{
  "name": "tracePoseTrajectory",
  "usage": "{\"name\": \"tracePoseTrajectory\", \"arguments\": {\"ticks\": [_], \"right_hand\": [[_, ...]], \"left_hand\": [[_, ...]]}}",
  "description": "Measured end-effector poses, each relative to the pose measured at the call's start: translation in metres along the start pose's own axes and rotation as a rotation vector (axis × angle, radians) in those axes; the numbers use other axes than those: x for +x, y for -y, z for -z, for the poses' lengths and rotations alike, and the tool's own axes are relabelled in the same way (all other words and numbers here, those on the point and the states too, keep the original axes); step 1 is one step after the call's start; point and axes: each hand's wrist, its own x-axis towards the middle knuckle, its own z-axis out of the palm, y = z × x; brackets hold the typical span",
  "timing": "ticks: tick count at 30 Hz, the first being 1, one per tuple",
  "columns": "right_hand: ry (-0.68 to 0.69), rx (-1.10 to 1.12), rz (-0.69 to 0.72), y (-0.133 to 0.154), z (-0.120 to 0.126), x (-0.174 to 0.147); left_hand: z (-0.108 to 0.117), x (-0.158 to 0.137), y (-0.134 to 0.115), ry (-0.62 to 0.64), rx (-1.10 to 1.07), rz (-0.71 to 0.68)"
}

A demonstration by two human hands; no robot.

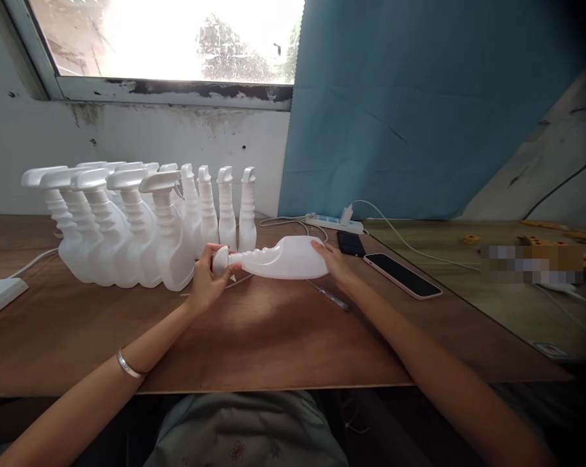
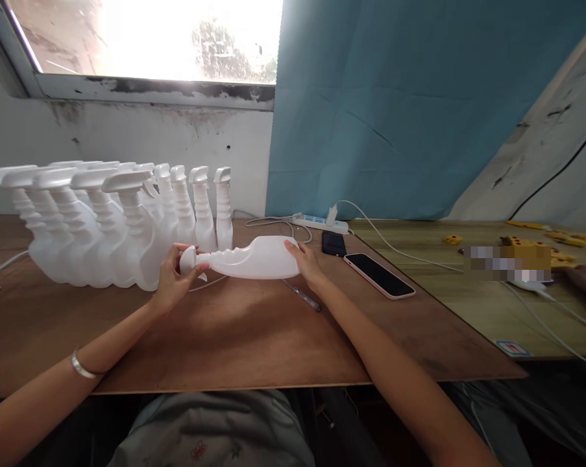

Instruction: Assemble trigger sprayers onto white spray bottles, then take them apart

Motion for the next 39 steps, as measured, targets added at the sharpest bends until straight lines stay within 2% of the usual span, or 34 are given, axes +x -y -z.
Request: {"name": "tracePoseTrajectory", "arguments": {"ticks": [5,8,12,16,21,24,31,33,35,39], "right_hand": [[0.052,0.028,-0.080,-0.005,0.003,0.003],[0.045,0.024,-0.046,-0.012,0.002,0.007],[-0.069,-0.043,0.129,-0.016,0.001,0.008],[-0.141,-0.021,0.356,-0.010,0.001,0.003],[-0.168,-0.003,0.476,-0.004,0.001,-0.004],[-0.156,0.004,0.456,-0.005,0.001,-0.002],[-0.134,0.113,0.229,-0.014,-0.003,0.006],[-0.097,0.152,0.223,-0.011,0.000,0.007],[0.003,0.185,0.212,-0.004,0.008,0.007],[0.412,0.049,0.149,0.015,0.034,0.007]], "left_hand": [[-0.001,-0.004,0.000,0.034,0.087,-0.024],[0.000,-0.004,-0.002,0.062,0.078,-0.003],[-0.001,-0.003,-0.001,0.114,0.004,0.043],[-0.005,0.001,0.004,0.155,-0.182,0.175],[-0.009,0.006,0.007,0.175,-0.385,0.335],[-0.009,0.006,0.009,0.184,-0.385,0.324],[-0.007,-0.001,0.006,0.157,-0.191,0.197],[-0.006,-0.001,0.004,0.135,-0.202,0.197],[-0.005,-0.001,0.002,0.103,-0.224,0.198],[-0.003,0.000,-0.001,0.058,-0.173,0.159]]}}
